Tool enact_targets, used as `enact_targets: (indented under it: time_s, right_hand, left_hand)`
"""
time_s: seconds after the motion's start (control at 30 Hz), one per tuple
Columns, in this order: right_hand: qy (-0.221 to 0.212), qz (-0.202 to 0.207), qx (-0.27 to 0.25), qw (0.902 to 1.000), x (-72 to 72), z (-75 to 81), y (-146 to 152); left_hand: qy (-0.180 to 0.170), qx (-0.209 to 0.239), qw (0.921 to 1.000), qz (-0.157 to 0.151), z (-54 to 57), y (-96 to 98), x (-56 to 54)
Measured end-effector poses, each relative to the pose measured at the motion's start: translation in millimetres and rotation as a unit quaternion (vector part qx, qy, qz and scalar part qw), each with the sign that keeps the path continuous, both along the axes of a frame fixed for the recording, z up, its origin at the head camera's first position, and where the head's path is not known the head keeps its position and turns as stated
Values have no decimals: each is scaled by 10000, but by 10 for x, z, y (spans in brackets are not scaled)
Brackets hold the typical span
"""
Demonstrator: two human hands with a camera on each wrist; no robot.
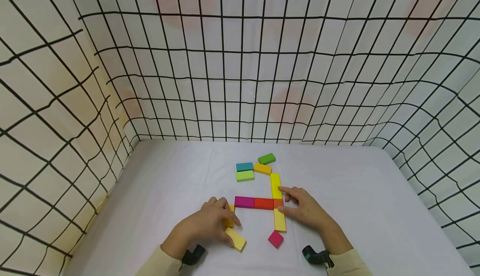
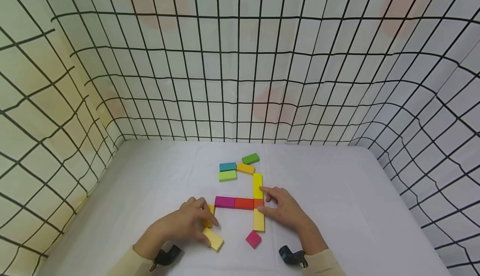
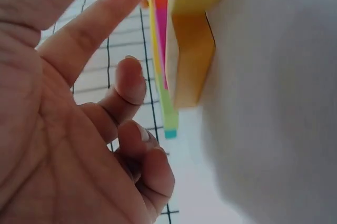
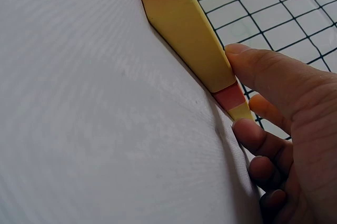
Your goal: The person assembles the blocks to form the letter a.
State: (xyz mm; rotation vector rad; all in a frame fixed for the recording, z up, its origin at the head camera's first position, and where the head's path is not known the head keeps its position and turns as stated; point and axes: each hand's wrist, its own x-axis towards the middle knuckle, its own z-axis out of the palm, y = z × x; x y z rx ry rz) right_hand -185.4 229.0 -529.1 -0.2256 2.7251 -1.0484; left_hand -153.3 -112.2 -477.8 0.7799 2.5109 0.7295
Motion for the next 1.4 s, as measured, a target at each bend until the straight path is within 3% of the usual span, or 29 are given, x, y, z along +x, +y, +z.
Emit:
enact_targets:
  time_s: [0.17,1.13,1.4]
  right_hand:
    - [-26,-32,-23,10000,3,4,-7]
    - [-93,-142,8,9999,-4,10,-16]
    - [-86,-144,-128,9998,-7,10,-7]
  left_hand:
    - [165,-166,9995,-211,8,40,45]
    - [154,-84,9998,-96,-66,61,23]
    - [62,87,9996,247,-48,-47,-32]
